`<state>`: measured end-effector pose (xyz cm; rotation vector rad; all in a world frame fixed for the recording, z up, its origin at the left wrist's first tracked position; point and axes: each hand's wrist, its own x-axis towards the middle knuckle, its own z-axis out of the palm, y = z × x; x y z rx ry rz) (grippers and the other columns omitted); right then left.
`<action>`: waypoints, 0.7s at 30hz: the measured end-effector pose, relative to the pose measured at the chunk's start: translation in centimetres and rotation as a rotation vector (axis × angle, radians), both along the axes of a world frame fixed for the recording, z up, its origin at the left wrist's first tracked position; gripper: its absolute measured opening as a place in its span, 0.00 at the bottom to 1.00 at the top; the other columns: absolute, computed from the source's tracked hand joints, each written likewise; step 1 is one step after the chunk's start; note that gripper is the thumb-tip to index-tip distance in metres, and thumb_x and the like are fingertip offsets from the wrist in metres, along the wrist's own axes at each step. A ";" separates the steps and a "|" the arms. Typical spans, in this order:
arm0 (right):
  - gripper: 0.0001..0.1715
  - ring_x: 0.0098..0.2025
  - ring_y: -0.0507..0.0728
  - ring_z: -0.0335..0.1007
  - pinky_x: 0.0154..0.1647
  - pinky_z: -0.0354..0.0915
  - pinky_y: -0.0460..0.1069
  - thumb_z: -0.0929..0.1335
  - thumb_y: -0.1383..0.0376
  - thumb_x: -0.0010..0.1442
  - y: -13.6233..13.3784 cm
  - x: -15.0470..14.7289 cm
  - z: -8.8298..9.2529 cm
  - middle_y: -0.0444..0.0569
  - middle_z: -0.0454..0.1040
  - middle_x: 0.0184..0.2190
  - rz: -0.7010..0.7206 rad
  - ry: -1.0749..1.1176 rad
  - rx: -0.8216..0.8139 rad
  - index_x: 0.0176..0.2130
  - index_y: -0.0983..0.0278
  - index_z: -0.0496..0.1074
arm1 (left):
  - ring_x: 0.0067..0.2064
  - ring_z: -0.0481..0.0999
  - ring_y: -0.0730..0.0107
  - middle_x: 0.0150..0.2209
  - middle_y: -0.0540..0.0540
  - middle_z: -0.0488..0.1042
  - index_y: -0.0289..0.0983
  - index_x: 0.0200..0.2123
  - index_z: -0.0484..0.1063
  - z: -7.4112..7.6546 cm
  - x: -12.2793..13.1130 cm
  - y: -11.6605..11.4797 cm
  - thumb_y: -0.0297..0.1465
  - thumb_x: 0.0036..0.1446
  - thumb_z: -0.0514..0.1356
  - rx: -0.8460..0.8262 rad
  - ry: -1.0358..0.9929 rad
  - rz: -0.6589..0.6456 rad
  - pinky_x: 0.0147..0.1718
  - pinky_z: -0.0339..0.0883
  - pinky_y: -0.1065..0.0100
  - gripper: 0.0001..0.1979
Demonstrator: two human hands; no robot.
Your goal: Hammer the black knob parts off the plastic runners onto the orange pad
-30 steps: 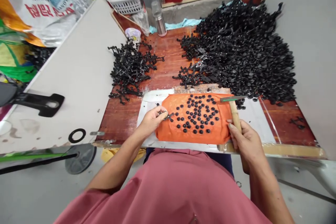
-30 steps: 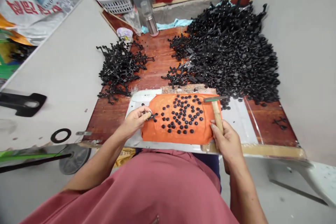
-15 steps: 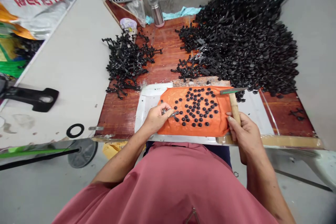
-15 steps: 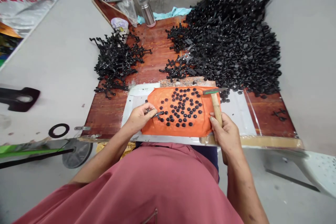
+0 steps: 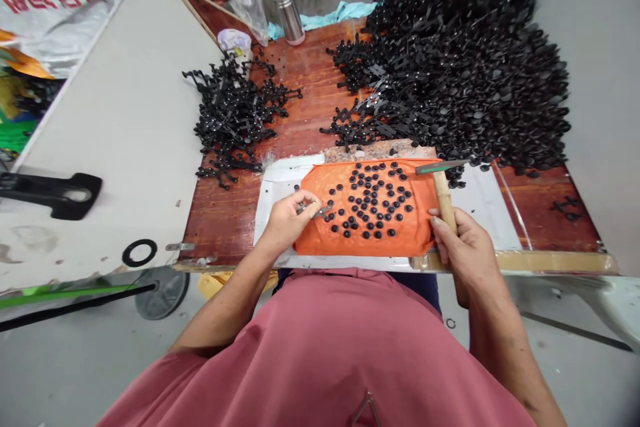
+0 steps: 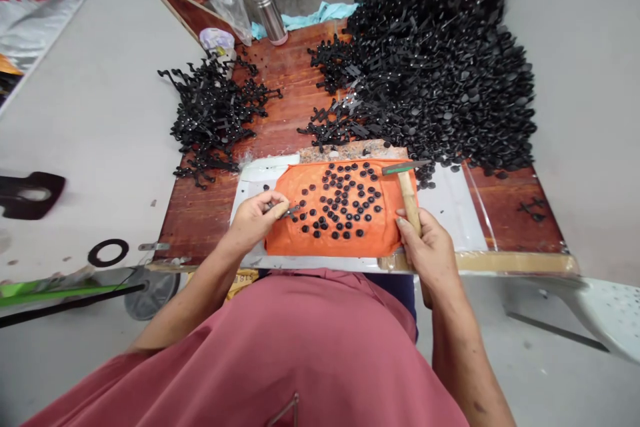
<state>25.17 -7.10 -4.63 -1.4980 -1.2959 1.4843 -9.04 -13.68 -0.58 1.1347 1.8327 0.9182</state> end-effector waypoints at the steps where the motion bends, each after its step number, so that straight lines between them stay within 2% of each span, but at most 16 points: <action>1: 0.21 0.16 0.48 0.53 0.15 0.51 0.43 0.73 0.49 0.65 0.0 0.0 0.1 0.35 0.62 0.17 -0.003 -0.003 0.001 0.50 0.58 0.76 | 0.22 0.63 0.78 0.26 0.54 0.69 0.37 0.39 0.76 0.2 -0.3 -0.2 0.43 0.58 0.65 -0.023 -0.094 0.004 0.23 0.56 0.72 0.15; 3: 0.21 0.16 0.48 0.53 0.15 0.51 0.44 0.73 0.49 0.65 -0.1 -0.1 0.3 0.35 0.62 0.18 -0.007 -0.005 0.000 0.50 0.59 0.76 | 0.18 0.59 0.82 0.27 0.55 0.68 0.36 0.43 0.75 0.6 -0.7 -0.6 0.47 0.56 0.67 -0.087 -0.254 -0.020 0.17 0.52 0.73 0.21; 7: 0.20 0.17 0.48 0.52 0.16 0.51 0.43 0.73 0.50 0.65 -0.1 -0.3 0.5 0.35 0.62 0.18 -0.013 -0.011 0.008 0.49 0.59 0.76 | 0.15 0.58 0.86 0.28 0.57 0.67 0.37 0.36 0.69 0.6 -0.7 -1.5 0.49 0.51 0.72 -0.144 -0.372 -0.032 0.14 0.52 0.76 0.24; 12: 0.19 0.16 0.48 0.53 0.15 0.51 0.44 0.73 0.49 0.65 -0.1 -0.3 0.5 0.36 0.63 0.18 -0.012 0.002 0.001 0.49 0.58 0.76 | 0.12 0.51 0.86 0.21 0.62 0.58 0.39 0.33 0.65 -0.3 0.3 -1.4 0.53 0.52 0.70 -0.169 -0.414 0.052 0.10 0.49 0.76 0.26; 21: 0.18 0.15 0.48 0.52 0.14 0.50 0.44 0.73 0.51 0.65 -0.1 -0.6 0.9 0.35 0.63 0.18 -0.024 0.001 -0.006 0.48 0.59 0.76 | 0.11 0.54 0.82 0.18 0.63 0.57 0.40 0.33 0.63 -0.6 0.6 -1.0 0.49 0.57 0.66 -0.192 -0.335 0.026 0.10 0.47 0.76 0.21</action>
